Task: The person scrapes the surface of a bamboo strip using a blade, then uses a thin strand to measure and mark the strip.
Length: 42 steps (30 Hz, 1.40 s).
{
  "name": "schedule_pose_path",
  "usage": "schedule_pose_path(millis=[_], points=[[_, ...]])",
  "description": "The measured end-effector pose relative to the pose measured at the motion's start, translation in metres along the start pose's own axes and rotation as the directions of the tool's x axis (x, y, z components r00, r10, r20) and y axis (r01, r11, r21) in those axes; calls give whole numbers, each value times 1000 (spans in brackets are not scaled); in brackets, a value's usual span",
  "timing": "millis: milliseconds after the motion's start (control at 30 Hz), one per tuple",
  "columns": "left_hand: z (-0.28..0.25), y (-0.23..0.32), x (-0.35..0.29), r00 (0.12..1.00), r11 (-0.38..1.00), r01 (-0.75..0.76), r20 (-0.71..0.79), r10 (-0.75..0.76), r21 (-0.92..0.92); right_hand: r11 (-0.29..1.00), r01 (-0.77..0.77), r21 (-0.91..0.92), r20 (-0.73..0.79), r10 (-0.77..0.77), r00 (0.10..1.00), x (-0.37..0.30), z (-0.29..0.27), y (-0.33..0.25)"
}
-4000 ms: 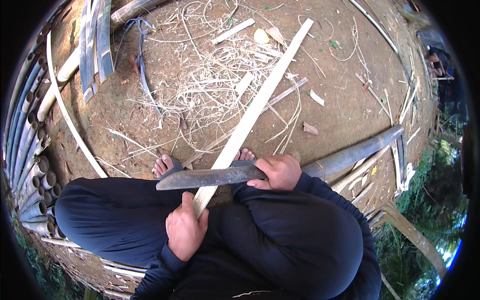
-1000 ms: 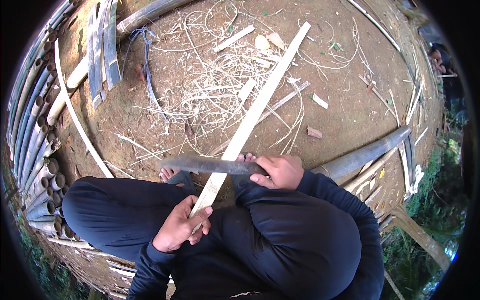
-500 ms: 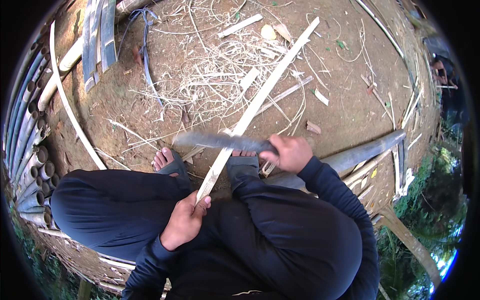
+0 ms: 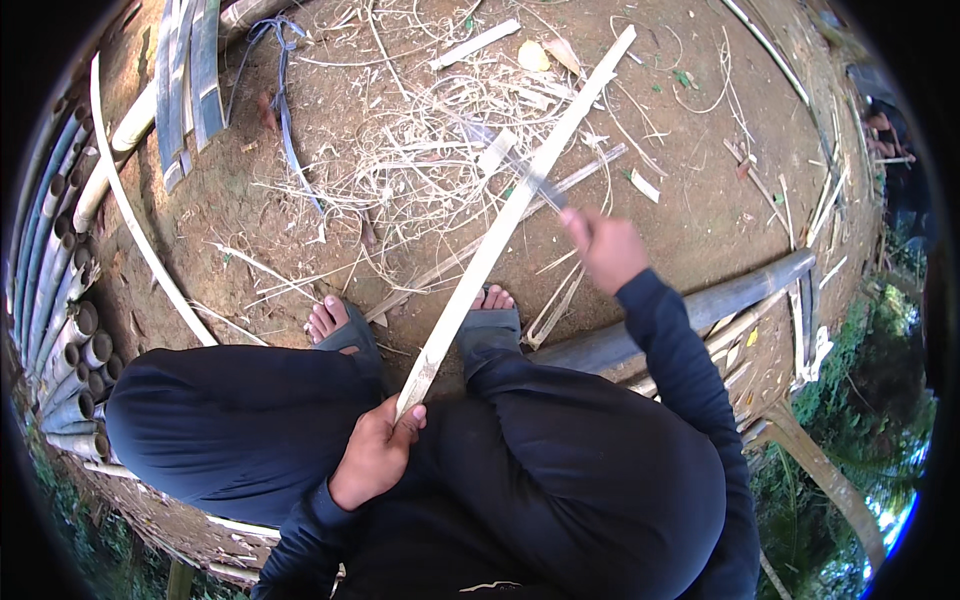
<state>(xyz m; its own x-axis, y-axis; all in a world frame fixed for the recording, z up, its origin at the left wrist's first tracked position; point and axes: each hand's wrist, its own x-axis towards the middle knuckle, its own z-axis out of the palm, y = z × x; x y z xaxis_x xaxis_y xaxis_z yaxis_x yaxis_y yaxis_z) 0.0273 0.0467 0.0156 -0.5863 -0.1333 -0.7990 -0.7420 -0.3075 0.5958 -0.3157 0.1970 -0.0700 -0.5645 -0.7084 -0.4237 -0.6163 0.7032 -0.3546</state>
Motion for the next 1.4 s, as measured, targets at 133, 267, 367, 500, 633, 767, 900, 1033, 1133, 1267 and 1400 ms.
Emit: schedule_pose_path(millis=[133,267,367,500,633,767,900,1033,1133,1267,1400], points=[[-1,8,8,998,997,47,31,-45,-63,998,-43,37,-11,43,999,16,-8,19],[-2,7,-8,995,993,101,10,-101,-60,903,397,-165,112,-383,917,-17,-1,-18],[-2,9,-11,995,995,94,29,-93,-42,994,-14,-105,60,20,998,20,-5,38],[-9,10,-8,994,994,107,-11,-107,12,995,-30,-93,68,37,997,62,-28,65],[-7,19,-19,987,985,162,18,-161,-61,918,321,-234,156,-291,944,32,-14,28],[-7,35,-25,959,948,281,67,-274,-149,982,-183,54,-90,187,978,79,-33,97],[-16,29,-27,970,965,241,15,-241,-106,999,-33,-38,-11,33,999,69,-23,60],[-7,38,-33,938,925,345,30,-344,-160,998,69,-12,9,-69,998,51,-10,72],[-1,46,-30,936,923,351,32,-350,-158,960,-279,-6,-189,273,943,102,-18,131],[-7,46,-34,924,892,381,88,-371,-244,1000,-9,10,45,9,999,68,-21,63],[0,44,-35,936,910,351,85,-340,-221,999,-29,23,-76,31,997,78,0,112]])
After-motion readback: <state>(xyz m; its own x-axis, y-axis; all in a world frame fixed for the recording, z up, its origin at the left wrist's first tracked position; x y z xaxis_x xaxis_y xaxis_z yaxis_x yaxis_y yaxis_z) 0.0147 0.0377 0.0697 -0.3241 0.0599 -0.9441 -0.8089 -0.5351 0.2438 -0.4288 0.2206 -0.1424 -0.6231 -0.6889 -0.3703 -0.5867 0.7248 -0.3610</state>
